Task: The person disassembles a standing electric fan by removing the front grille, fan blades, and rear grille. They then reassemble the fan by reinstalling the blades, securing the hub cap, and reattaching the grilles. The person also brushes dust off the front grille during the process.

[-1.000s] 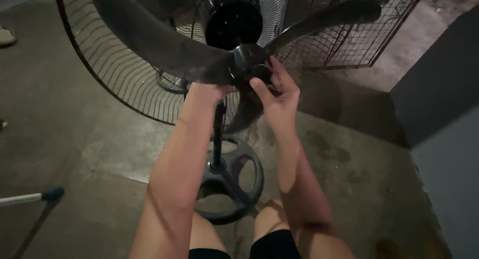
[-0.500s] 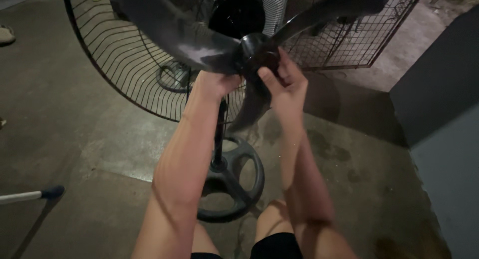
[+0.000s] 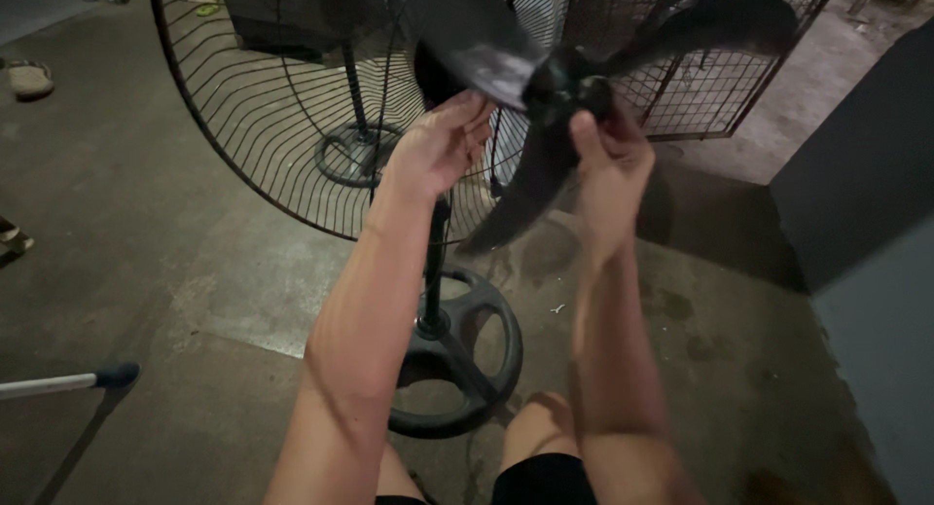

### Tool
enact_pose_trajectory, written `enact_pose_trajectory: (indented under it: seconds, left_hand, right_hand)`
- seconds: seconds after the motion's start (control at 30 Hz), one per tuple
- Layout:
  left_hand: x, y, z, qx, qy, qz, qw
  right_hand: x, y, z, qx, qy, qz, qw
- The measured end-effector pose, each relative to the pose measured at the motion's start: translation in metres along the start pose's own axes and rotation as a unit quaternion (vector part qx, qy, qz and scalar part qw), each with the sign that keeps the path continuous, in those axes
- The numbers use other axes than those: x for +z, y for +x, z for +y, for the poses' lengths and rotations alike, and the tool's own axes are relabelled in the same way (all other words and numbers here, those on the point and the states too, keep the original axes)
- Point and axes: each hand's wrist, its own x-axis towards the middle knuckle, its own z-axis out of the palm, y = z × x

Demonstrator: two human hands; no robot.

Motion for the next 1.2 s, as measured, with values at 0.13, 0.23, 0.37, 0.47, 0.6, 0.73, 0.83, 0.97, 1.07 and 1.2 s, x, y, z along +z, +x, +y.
enact_pose_trajectory:
  seconds: [0.13, 0.23, 0.37, 0.47, 0.6, 0.73, 0.83, 0.97, 1.07, 1.2]
  left_hand:
    - [-0.002, 0.008, -0.007, 0.005, -0.021, 0.039, 0.999]
    - [-0.005, 0.009, -0.009, 0.016, -0.020, 0.042, 0.999]
    - [-0.008, 0.011, -0.011, 0.005, -0.067, 0.023, 0.997]
    - [-0.013, 0.017, -0.012, -0.010, -0.073, 0.075, 0.994]
    - [-0.017, 0.021, -0.013, -0.001, -0.089, 0.010, 0.996]
    - [-0.010, 0.018, -0.010, 0.013, -0.096, 0.020, 0.995]
    - [-0.003, 0.013, -0.007, 0.025, -0.076, 0.012, 0.997]
    - [0.005, 0.008, -0.001, 0.021, -0.064, -0.011, 0.998]
    - [0.004, 0.008, -0.001, 0.025, -0.051, -0.012, 0.998]
    - [0.001, 0.007, -0.004, 0.032, -0.085, 0.033, 0.995]
  right_hand:
    - [0.013, 0.000, 0.014, 0.008, 0.037, -0.033, 0.999]
    - [0.022, 0.001, 0.026, 0.036, 0.040, -0.040, 0.998]
    - [0.029, 0.002, 0.035, 0.024, 0.049, -0.049, 0.997]
    - [0.030, 0.002, 0.034, 0.040, 0.020, -0.033, 0.998]
    - [0.033, 0.003, 0.027, 0.041, 0.026, -0.040, 0.998]
    - [0.032, 0.004, 0.021, 0.055, 0.011, -0.040, 0.998]
    - [0.031, 0.007, 0.025, 0.058, 0.018, -0.045, 0.997]
    - [0.031, 0.010, 0.031, 0.044, 0.073, -0.065, 0.994]
    - [0.029, 0.011, 0.035, 0.052, 0.011, -0.050, 0.997]
    - [0.027, 0.016, 0.038, 0.022, 0.012, -0.075, 0.997]
